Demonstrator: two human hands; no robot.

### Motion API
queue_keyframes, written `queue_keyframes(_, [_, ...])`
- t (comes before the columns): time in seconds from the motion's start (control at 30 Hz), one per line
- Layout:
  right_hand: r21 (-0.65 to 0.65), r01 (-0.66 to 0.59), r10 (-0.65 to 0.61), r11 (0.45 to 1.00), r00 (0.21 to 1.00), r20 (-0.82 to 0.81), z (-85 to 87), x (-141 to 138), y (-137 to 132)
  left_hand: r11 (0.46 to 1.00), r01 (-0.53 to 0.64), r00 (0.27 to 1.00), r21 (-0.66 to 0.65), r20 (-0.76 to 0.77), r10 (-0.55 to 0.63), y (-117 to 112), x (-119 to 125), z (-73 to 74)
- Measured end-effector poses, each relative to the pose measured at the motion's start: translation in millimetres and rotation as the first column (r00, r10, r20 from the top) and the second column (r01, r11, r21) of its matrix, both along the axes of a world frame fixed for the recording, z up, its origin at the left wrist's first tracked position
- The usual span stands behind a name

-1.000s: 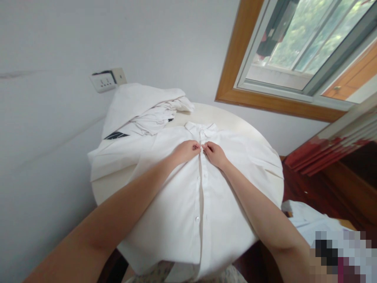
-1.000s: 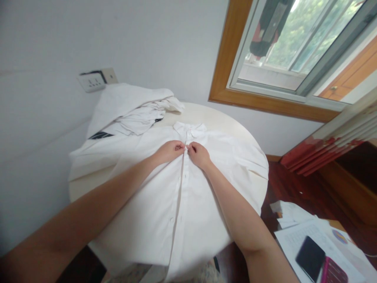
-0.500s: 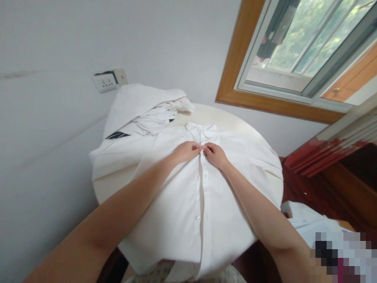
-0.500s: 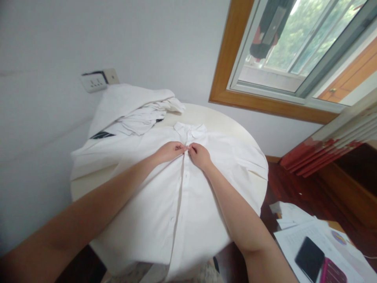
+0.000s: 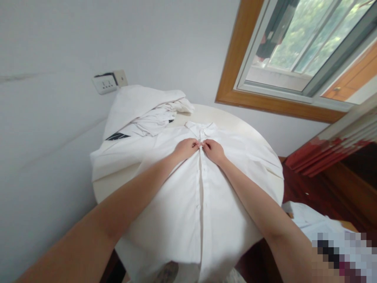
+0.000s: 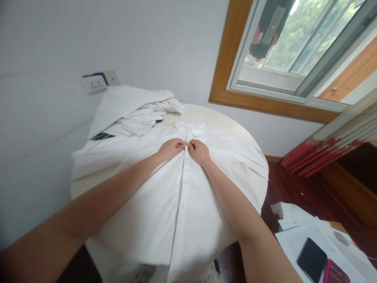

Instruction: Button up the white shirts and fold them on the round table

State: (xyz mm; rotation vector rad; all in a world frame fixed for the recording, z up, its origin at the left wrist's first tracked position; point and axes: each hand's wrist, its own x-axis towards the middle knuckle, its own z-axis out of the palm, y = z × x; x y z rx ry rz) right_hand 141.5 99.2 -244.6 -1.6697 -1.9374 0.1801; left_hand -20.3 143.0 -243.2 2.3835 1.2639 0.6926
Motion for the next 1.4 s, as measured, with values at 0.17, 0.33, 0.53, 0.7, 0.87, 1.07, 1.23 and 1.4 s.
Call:
queue_keyframes(0.17, [0.012,0.016,-0.017,1.000,1.000,0.021,-1.0,4.6,21.1,0.996,0.056,0.998,0.068,0.030,-0.058,26.3,3.3,-6.3])
queue_keyframes(0.33, [0.034,0.000,-0.001,0.999,0.999,0.036,-3.0,8.4,38.3,0.995,0.070,0.996,0.072,0.044,-0.074,45.9,4.6,-9.0])
queue_keyframes(0.53, [0.014,0.026,-0.027,1.000,0.996,0.081,-2.6,7.7,49.6,0.994,0.028,0.999,0.108,-0.021,-0.026,53.4,7.9,-7.5])
queue_keyframes(0.7, [-0.055,0.026,-0.024,0.998,0.999,0.026,16.7,10.6,38.4,0.987,-0.047,0.988,0.157,-0.138,0.069,27.8,7.0,14.3])
queue_keyframes(0.87, [-0.081,-0.033,0.030,0.996,0.999,-0.037,45.4,6.4,-19.9,0.978,-0.013,0.988,0.207,-0.148,0.044,-31.2,-5.1,33.6])
queue_keyframes(1.07, [-0.273,-0.084,0.011,0.958,0.965,-0.261,22.4,-1.8,-66.4,0.988,0.107,0.994,0.109,-0.038,-0.103,-62.9,-12.3,5.5])
queue_keyframes(1.23, [-0.278,-0.182,0.029,0.943,0.878,-0.477,1.8,5.9,-66.9,0.977,0.156,0.987,0.144,0.012,-0.160,-63.6,-17.7,-6.7])
queue_keyframes(1.4, [-0.236,-0.183,0.068,0.955,0.903,-0.424,3.2,5.6,-66.2,0.978,0.164,0.985,0.127,0.022,-0.168,-63.3,-19.2,-5.2])
